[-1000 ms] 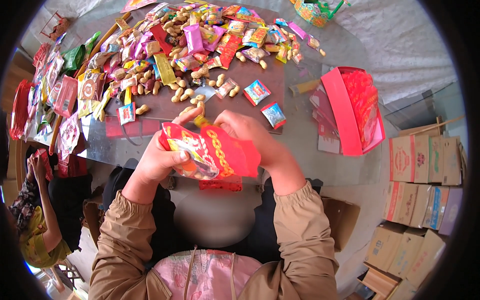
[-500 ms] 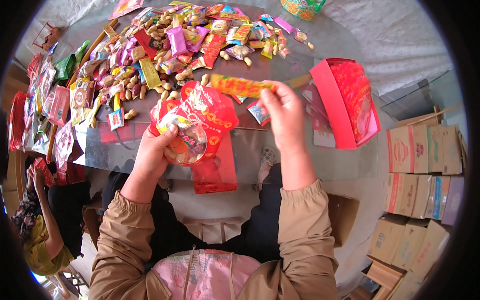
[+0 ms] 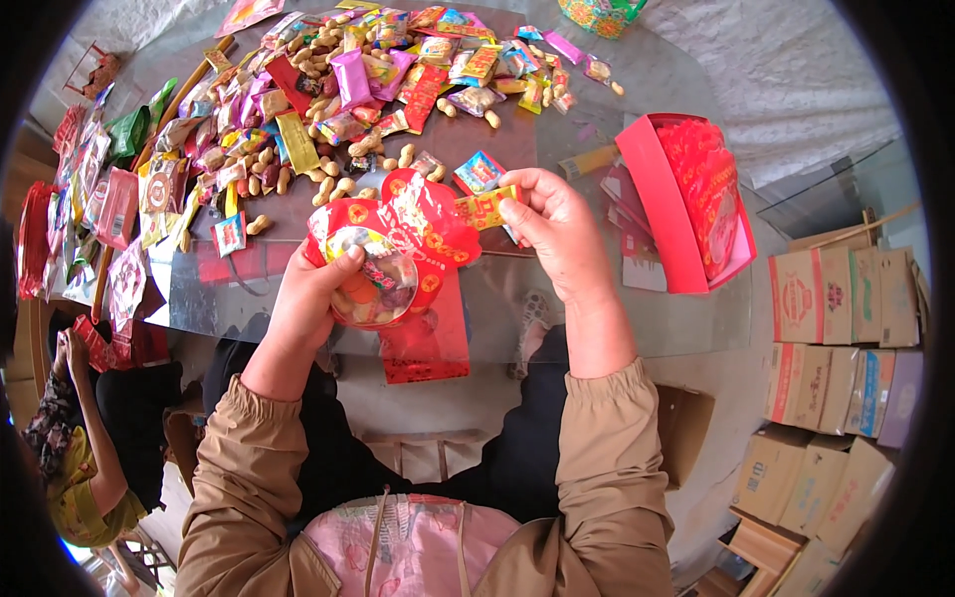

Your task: Picking up various wrapped snacks and peanuts from a table and placing them into a small red decorative bag, then putting the bag into a cardboard box.

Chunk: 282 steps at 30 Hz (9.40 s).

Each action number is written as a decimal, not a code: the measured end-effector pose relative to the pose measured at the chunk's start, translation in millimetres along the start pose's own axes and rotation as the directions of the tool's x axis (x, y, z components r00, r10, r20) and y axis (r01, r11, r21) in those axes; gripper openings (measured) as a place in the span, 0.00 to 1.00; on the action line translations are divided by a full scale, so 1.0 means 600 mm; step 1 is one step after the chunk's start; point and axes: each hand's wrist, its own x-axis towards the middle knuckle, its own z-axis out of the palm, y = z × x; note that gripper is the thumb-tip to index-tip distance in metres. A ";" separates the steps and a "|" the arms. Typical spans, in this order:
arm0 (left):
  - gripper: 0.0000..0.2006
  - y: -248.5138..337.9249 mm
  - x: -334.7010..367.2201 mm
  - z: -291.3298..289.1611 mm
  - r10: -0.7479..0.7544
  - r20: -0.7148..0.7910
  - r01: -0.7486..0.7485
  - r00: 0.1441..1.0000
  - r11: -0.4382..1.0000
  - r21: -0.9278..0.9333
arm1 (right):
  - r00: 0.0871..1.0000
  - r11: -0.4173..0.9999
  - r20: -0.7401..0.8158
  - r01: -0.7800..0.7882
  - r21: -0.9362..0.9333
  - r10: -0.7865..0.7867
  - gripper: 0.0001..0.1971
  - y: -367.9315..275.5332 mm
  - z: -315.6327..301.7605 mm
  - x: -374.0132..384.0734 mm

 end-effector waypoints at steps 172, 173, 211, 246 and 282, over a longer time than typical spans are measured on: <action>0.19 -0.131 0.021 0.138 0.458 0.145 -0.343 0.877 0.387 0.856 | 0.699 0.371 0.054 0.441 -0.817 -0.713 0.17 -0.053 -0.193 -0.211; 0.18 -0.140 0.026 0.132 0.453 0.096 -0.310 0.886 0.427 0.849 | 0.721 0.393 0.021 0.401 -0.828 -0.692 0.14 -0.055 -0.213 -0.237; 0.24 -0.167 0.051 0.138 0.561 0.234 -0.345 0.794 0.099 0.933 | 0.581 0.261 -0.496 -0.778 -0.571 0.646 0.22 0.645 -0.504 -0.798; 0.23 -0.196 0.065 0.159 0.482 0.185 -0.384 0.857 0.356 0.852 | 0.488 0.083 -0.497 -0.768 -0.635 0.718 0.15 0.699 -0.524 -0.853; 0.16 -0.108 0.014 0.164 0.495 0.308 -0.396 0.812 0.080 0.915 | 0.828 0.229 0.183 0.347 -0.909 -0.530 0.10 0.032 -0.195 -0.226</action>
